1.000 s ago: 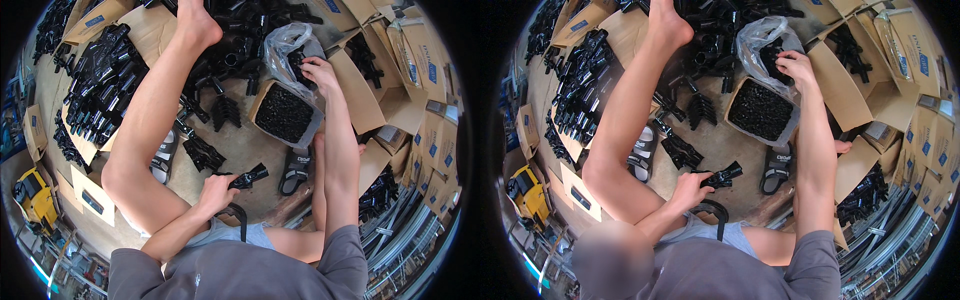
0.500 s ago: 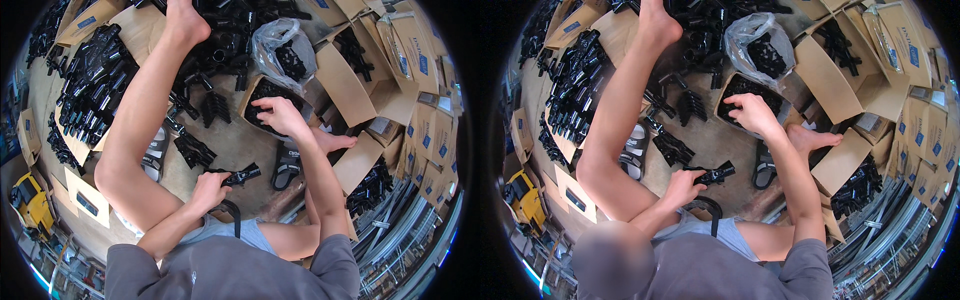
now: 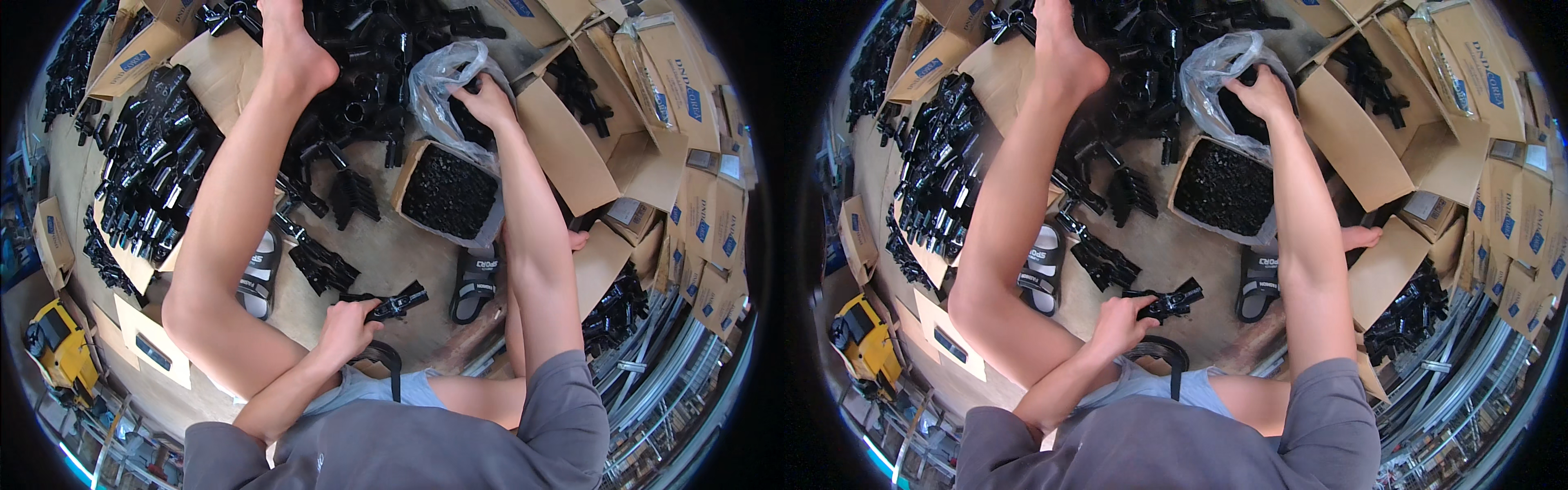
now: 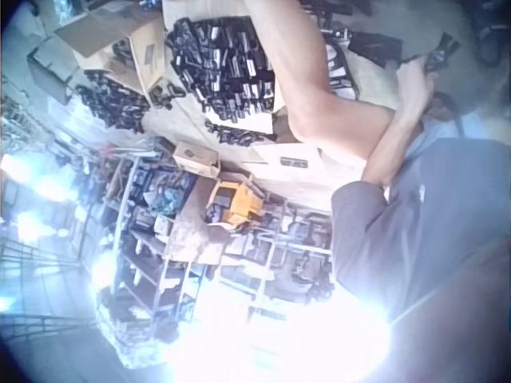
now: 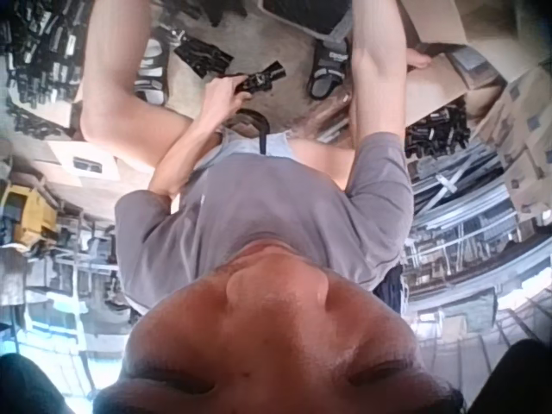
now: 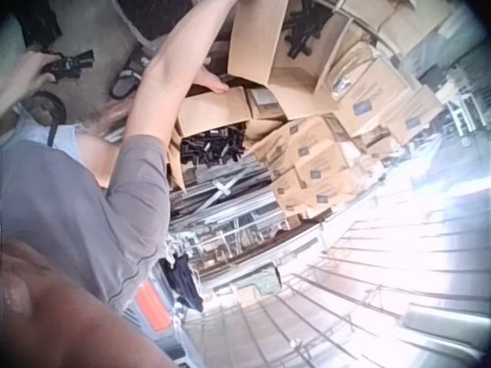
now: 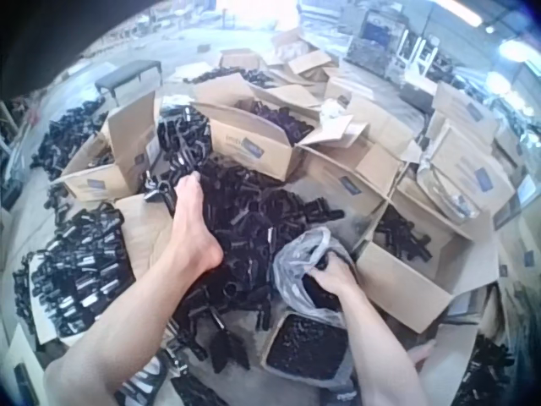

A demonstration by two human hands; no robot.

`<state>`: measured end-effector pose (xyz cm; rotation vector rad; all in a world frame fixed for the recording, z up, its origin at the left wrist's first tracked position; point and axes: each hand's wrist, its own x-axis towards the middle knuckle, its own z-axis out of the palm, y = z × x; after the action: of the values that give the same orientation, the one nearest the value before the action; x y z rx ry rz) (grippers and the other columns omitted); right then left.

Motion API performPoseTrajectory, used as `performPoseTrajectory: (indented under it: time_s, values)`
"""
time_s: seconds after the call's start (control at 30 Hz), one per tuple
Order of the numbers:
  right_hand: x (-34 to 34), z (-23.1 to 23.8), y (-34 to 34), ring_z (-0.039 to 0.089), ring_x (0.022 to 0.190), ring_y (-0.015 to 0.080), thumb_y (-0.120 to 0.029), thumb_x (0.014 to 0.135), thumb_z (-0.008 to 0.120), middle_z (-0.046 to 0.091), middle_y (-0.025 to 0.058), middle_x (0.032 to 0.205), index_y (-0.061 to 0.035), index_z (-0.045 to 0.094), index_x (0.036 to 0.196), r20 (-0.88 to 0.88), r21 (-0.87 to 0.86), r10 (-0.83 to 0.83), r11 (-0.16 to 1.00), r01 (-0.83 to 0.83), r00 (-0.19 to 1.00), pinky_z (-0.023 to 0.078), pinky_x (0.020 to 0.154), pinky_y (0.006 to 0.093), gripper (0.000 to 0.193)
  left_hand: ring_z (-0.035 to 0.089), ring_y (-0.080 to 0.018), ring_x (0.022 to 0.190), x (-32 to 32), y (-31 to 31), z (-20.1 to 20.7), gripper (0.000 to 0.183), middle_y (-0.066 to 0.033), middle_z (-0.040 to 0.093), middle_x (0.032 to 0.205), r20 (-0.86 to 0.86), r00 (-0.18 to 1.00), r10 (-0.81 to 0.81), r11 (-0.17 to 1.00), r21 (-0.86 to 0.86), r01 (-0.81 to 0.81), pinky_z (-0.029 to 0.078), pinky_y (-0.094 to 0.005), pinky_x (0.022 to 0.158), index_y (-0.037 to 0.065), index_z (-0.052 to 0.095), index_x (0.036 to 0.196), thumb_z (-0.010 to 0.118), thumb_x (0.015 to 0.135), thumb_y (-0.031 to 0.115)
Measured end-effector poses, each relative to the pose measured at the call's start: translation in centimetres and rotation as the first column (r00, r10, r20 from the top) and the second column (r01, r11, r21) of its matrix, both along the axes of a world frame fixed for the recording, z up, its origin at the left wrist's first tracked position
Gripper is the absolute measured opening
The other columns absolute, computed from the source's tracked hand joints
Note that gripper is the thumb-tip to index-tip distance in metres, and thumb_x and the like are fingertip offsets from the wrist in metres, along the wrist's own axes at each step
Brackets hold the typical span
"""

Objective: The person sorts black plastic components by hand, taking them from cardboard boxes and placing them into a central container.

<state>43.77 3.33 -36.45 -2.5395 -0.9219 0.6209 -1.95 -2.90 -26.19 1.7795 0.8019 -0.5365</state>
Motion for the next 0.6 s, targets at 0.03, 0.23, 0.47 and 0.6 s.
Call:
performPoseTrajectory:
  time_s: [0.03, 0.23, 0.47, 0.6]
  values:
    - [0.1, -0.6, 0.3, 0.052, 0.135, 0.0376, -0.054, 0.076, 0.080, 0.055, 0.0297, 0.142, 0.0093, 0.045, 0.143, -0.006, 0.008, -0.001, 1.000, 0.001, 1.000, 0.041, 0.114, 0.0432, 0.099, 0.068, -0.0408, 0.081, 0.0, 0.0, -0.2, 0.041, -0.0219, 0.070, 0.088, -0.002, 1.000, 0.021, 1.000, -0.006, -0.021, 0.053, -0.0480, 0.073, 0.011, 0.073, 0.118, 0.081, 0.079, 0.020]
    - [1.1, -3.4, 0.8, 0.049, 0.137, 0.0405, -0.060, 0.060, 0.088, 0.050, 0.0318, 0.146, 0.0115, 0.029, 0.150, -0.080, -0.082, 0.059, 0.994, -0.066, 0.995, 0.040, 0.116, 0.0416, 0.130, 0.068, -0.0412, 0.079, 0.1, 0.4, -0.3, 0.043, -0.0229, 0.070, 0.086, -0.010, 1.000, 0.024, 1.000, -0.008, -0.024, 0.053, -0.0473, 0.071, 0.009, 0.072, 0.119, 0.081, 0.079, 0.020]
    - [0.0, -5.7, 1.1, 0.054, 0.134, 0.0378, -0.050, 0.064, 0.086, 0.054, 0.0309, 0.143, 0.0112, 0.033, 0.149, -0.095, -0.060, 0.060, 0.996, -0.066, 0.994, 0.042, 0.113, 0.0377, 0.117, 0.068, -0.0392, 0.071, -0.1, -0.1, -0.4, 0.044, -0.0229, 0.068, 0.079, 0.027, 1.000, -0.008, 1.000, -0.012, 0.008, 0.053, -0.0463, 0.067, 0.005, 0.071, 0.119, 0.081, 0.079, 0.020]
    - [-0.7, -4.4, 1.0, 0.054, 0.134, 0.0357, -0.043, 0.067, 0.084, 0.055, 0.0256, 0.144, 0.0016, 0.042, 0.149, -0.119, -0.002, 0.085, 0.996, -0.086, 0.989, 0.044, 0.112, 0.0382, 0.103, 0.069, -0.0399, 0.076, 0.1, 0.2, -0.1, 0.045, -0.0232, 0.069, 0.084, 0.011, 0.999, -0.033, 0.999, 0.007, 0.033, 0.053, -0.0474, 0.069, 0.005, 0.072, 0.120, 0.081, 0.079, 0.021]
